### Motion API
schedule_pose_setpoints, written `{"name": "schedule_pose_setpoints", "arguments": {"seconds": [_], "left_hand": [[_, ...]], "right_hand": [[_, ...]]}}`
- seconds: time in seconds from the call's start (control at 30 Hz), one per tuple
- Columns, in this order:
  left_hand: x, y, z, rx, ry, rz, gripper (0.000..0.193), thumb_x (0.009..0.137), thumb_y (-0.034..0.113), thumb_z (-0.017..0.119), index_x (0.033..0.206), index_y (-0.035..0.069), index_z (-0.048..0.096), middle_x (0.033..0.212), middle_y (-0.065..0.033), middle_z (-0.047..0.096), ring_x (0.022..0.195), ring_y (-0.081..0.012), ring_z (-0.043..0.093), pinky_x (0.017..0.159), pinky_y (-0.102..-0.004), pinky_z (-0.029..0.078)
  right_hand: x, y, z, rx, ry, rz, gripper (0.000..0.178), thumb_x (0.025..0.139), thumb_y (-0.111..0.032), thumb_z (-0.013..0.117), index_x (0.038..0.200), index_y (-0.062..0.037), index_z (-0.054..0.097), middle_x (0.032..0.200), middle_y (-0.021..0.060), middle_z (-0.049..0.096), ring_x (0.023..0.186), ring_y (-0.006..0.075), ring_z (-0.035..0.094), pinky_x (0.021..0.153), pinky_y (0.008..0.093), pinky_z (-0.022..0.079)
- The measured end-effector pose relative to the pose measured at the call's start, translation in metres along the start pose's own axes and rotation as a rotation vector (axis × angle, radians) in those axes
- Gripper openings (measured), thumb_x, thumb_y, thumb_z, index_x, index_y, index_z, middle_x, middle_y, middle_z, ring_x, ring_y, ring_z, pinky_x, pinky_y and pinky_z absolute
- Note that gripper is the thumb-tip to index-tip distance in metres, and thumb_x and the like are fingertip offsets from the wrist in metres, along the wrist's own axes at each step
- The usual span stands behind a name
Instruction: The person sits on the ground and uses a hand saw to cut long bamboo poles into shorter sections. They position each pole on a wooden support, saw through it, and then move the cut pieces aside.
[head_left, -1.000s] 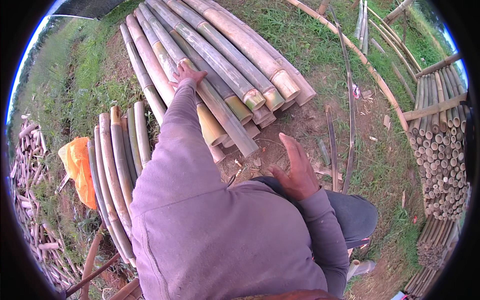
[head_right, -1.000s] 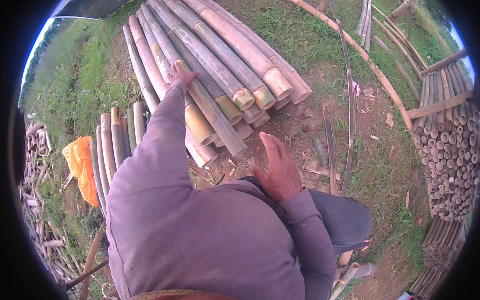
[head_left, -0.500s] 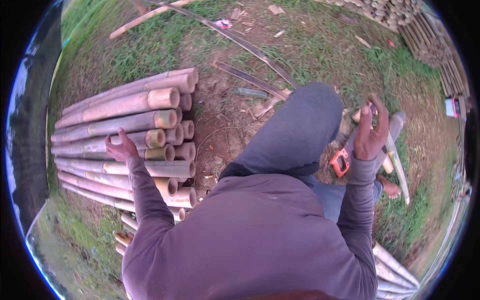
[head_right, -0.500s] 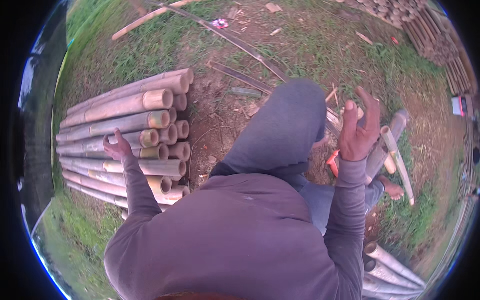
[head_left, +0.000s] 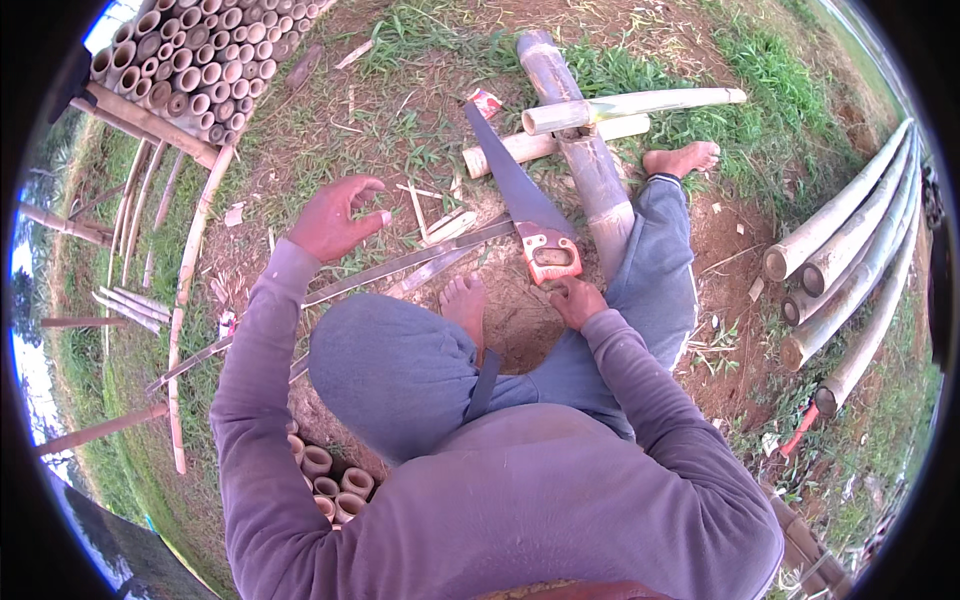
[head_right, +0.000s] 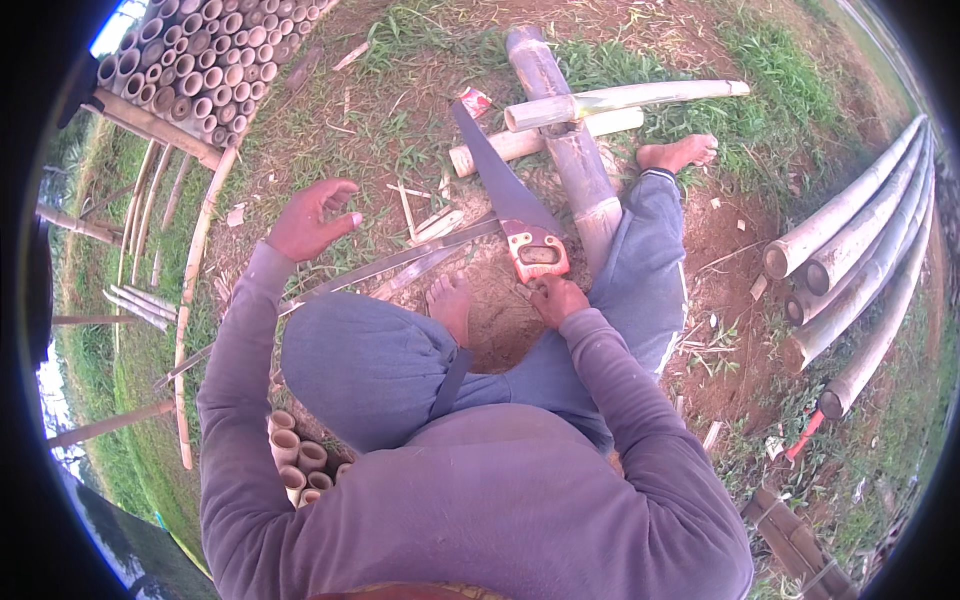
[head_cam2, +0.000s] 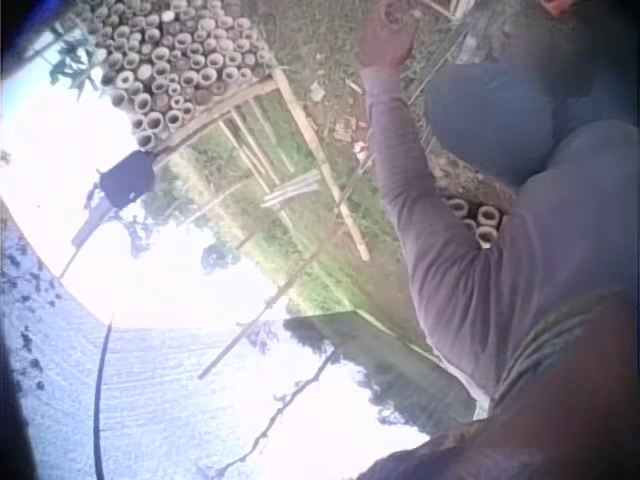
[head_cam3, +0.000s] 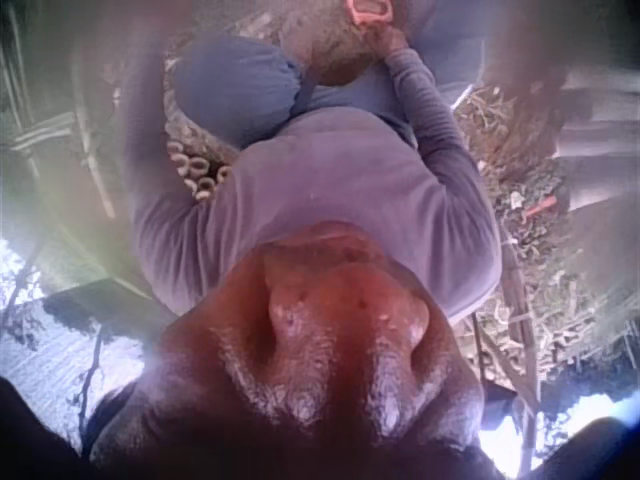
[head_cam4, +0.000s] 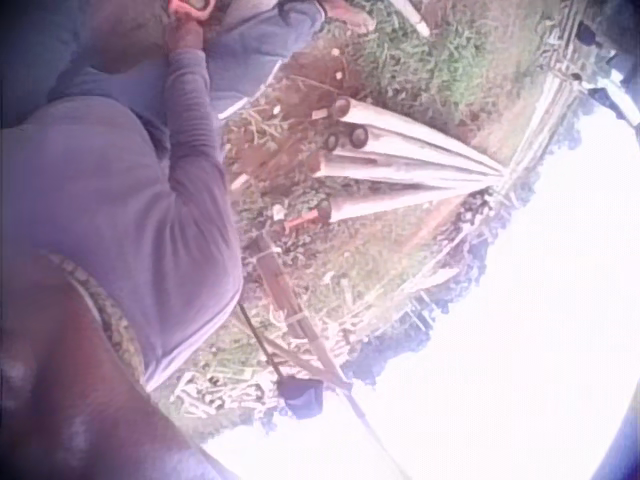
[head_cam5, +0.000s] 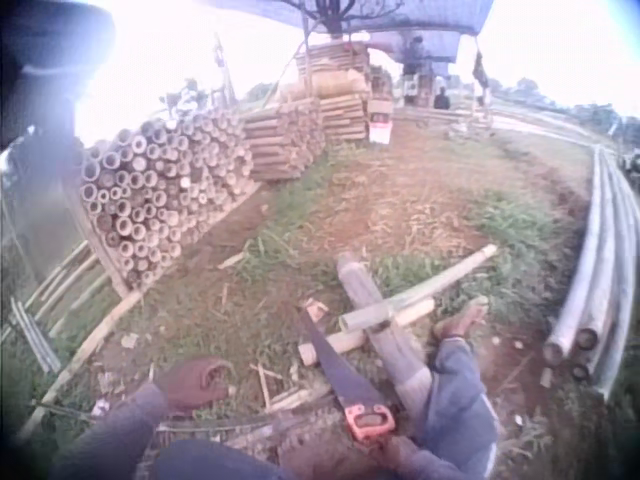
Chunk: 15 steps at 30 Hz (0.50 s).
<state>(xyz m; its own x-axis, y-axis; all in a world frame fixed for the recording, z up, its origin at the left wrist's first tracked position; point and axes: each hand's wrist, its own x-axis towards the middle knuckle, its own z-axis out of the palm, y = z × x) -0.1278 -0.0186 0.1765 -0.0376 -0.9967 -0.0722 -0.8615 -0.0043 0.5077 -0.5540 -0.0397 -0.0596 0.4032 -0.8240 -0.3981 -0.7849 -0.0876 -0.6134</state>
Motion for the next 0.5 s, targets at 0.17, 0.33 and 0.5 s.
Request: {"name": "schedule_pose_setpoints", "arguments": {"seconds": [0.17,0.33,0.5], "left_hand": [[0.191,0.050,0.085,0.359,-0.154,0.303,0.074,0.085,0.051,0.081,0.142,0.008,0.059,0.131,-0.0206,0.068,0.121,-0.0380,0.068,0.104,-0.0500,0.055],[0.295,0.106,0.159,0.485,-0.232,0.094,0.092,0.078,0.058,0.085,0.147,0.008,0.051,0.129,-0.0195,0.069,0.121,-0.0379,0.069,0.103,-0.0493,0.055],[0.311,0.076,0.165,0.419,-0.212,0.075,0.065,0.085,0.047,0.080,0.130,0.007,0.055,0.127,-0.0195,0.070,0.115,-0.0388,0.071,0.098,-0.0504,0.057]], "right_hand": [[0.009,0.002,-0.003,0.011,-0.109,0.020,0.049,0.094,-0.037,0.071,0.131,-0.0053,0.066,0.107,0.0252,0.077,0.105,0.0425,0.074,0.095,0.0513,0.058],[0.018,-0.002,-0.011,0.100,-0.198,0.132,0.050,0.094,-0.037,0.070,0.132,-0.0051,0.066,0.117,0.0256,0.075,0.112,0.0418,0.072,0.099,0.0502,0.056],[0.026,-0.006,-0.013,0.122,-0.249,0.189,0.052,0.094,-0.040,0.070,0.133,-0.0060,0.067,0.120,0.0250,0.075,0.116,0.0408,0.071,0.102,0.0497,0.055]]}}
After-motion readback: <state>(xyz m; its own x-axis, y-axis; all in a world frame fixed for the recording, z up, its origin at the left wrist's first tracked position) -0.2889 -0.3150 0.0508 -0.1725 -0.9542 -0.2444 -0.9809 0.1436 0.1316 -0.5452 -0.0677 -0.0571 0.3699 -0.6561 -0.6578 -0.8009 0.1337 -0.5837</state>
